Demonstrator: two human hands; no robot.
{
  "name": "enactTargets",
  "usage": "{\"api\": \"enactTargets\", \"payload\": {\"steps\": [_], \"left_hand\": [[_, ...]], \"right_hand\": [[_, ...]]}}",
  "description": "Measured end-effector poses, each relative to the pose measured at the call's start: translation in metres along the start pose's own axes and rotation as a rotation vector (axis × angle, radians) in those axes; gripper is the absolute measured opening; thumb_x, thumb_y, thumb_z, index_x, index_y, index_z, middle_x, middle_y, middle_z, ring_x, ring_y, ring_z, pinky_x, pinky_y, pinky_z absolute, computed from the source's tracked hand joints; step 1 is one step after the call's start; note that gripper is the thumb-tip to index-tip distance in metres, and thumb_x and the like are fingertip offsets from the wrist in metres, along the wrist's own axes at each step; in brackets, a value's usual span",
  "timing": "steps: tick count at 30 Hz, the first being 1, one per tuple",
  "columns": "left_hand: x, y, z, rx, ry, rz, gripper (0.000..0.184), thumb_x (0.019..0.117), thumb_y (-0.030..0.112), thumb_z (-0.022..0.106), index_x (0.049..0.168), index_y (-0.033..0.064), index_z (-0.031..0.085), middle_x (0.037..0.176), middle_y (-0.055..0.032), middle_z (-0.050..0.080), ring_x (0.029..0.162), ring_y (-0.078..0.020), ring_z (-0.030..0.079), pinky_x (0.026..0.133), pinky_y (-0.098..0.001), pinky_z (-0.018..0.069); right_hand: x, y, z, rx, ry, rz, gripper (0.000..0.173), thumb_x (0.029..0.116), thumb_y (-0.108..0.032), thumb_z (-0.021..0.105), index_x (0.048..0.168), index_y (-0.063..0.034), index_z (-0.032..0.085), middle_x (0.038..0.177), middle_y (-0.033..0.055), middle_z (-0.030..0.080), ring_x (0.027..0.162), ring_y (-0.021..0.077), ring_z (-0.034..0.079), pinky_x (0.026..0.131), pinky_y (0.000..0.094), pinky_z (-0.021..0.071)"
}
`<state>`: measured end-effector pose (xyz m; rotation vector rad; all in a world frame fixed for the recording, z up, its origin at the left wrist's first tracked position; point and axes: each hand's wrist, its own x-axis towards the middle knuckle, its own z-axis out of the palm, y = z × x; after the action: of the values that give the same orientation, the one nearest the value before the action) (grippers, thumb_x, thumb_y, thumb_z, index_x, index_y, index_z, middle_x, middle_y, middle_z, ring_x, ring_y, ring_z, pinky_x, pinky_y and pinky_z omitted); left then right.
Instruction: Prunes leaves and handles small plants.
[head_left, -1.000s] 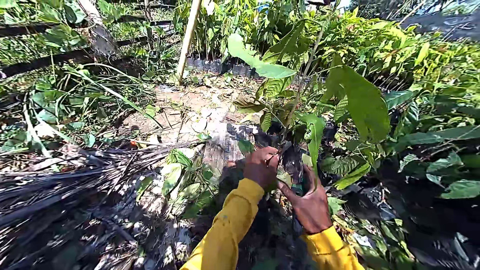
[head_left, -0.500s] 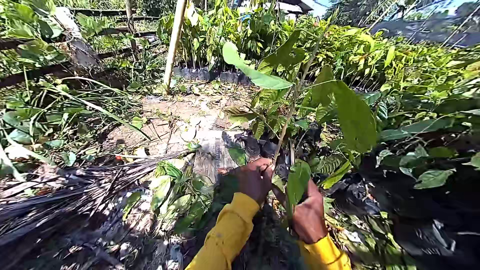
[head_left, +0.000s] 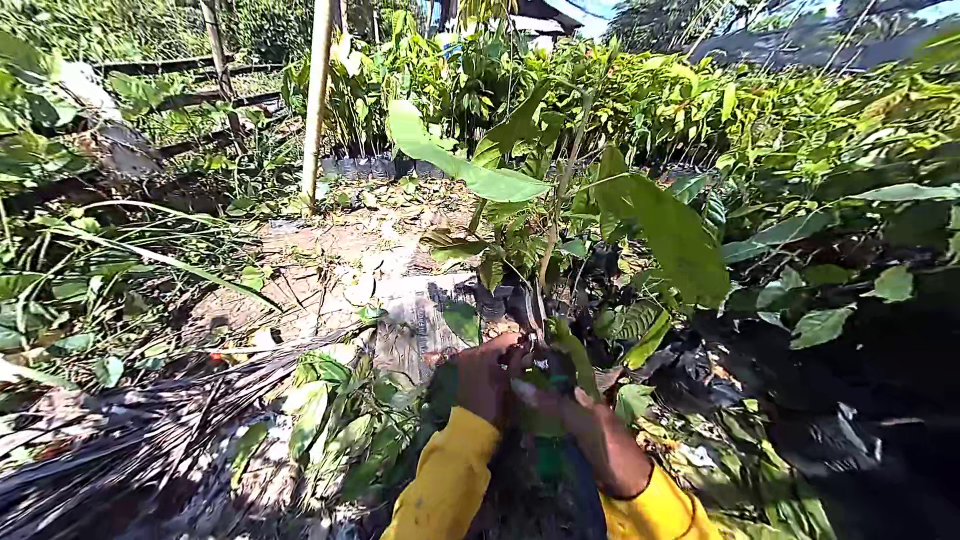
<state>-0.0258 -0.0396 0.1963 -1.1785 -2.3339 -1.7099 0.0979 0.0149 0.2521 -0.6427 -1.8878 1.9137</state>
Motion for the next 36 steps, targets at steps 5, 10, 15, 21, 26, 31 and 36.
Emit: {"api": "enactTargets", "payload": {"steps": [5,10,15,21,26,31,36], "left_hand": [[-0.004,-0.001,0.002,-0.032,0.043,0.081,0.015,0.0876,0.013,0.072,0.089,-0.0006,0.078,0.081,-0.0119,0.076,0.076,-0.0215,0.074,0.075,-0.0424,0.0607],[-0.008,0.002,0.002,-0.091,0.043,0.094,0.015,0.0885,0.01,0.072,0.085,-0.0043,0.075,0.077,-0.013,0.073,0.071,-0.0195,0.072,0.072,-0.0381,0.0594],[-0.004,-0.011,-0.007,-0.105,-0.032,0.066,0.021,0.0948,0.011,0.064,0.104,-0.0045,0.074,0.089,-0.0125,0.076,0.079,-0.0181,0.075,0.077,-0.038,0.0624],[-0.008,-0.022,-0.009,-0.241,-0.087,0.015,0.023,0.0981,0.012,0.061,0.11,-0.0046,0.071,0.093,-0.0105,0.076,0.084,-0.0154,0.075,0.081,-0.0358,0.0634],[-0.009,-0.021,-0.01,-0.178,-0.096,0.001,0.022,0.097,0.016,0.063,0.106,-0.0014,0.073,0.092,-0.0071,0.077,0.084,-0.0123,0.075,0.082,-0.0339,0.0627],[-0.011,-0.015,-0.014,-0.113,-0.074,0.049,0.024,0.0955,0.015,0.064,0.108,-0.0035,0.073,0.091,-0.0076,0.077,0.084,-0.0114,0.074,0.082,-0.0321,0.0615],[-0.01,-0.017,-0.01,-0.17,-0.069,0.085,0.024,0.0955,0.01,0.062,0.111,-0.0048,0.072,0.091,-0.0077,0.077,0.08,-0.0117,0.075,0.077,-0.0315,0.0633]], "right_hand": [[0.001,0.005,0.005,-0.034,0.029,-0.047,0.06,0.0852,-0.034,0.076,0.132,-0.0034,0.054,0.102,0.0067,0.068,0.072,0.0161,0.07,0.06,0.0341,0.0623],[-0.004,0.01,0.01,-0.043,0.092,-0.152,0.059,0.0827,-0.024,0.081,0.132,-0.0017,0.057,0.096,0.0049,0.069,0.059,0.0101,0.064,0.048,0.0269,0.0571],[-0.022,0.016,-0.018,-0.343,0.088,-0.305,0.085,0.0763,-0.048,0.083,0.138,0.0011,0.053,0.111,0.0049,0.069,0.095,0.0041,0.065,0.085,0.0257,0.0563],[0.023,0.014,-0.076,-0.132,-0.253,-0.125,0.069,0.0788,-0.04,0.079,0.133,-0.0033,0.059,0.117,-0.0007,0.069,0.103,0.0035,0.065,0.09,0.0249,0.0561],[0.032,0.01,-0.063,-0.072,-0.308,-0.109,0.055,0.0769,-0.023,0.08,0.125,-0.002,0.062,0.107,-0.0001,0.069,0.094,0.0032,0.066,0.085,0.0235,0.0568],[0.033,0.016,-0.055,-0.104,-0.265,-0.191,0.056,0.076,-0.02,0.083,0.125,-0.0012,0.064,0.104,0.0005,0.072,0.089,0.0025,0.068,0.083,0.0231,0.0585],[0.029,0.019,-0.06,-0.104,-0.263,-0.221,0.058,0.0765,-0.023,0.082,0.127,-0.002,0.064,0.109,-0.0006,0.072,0.096,0.0008,0.067,0.088,0.0214,0.0562]]}}
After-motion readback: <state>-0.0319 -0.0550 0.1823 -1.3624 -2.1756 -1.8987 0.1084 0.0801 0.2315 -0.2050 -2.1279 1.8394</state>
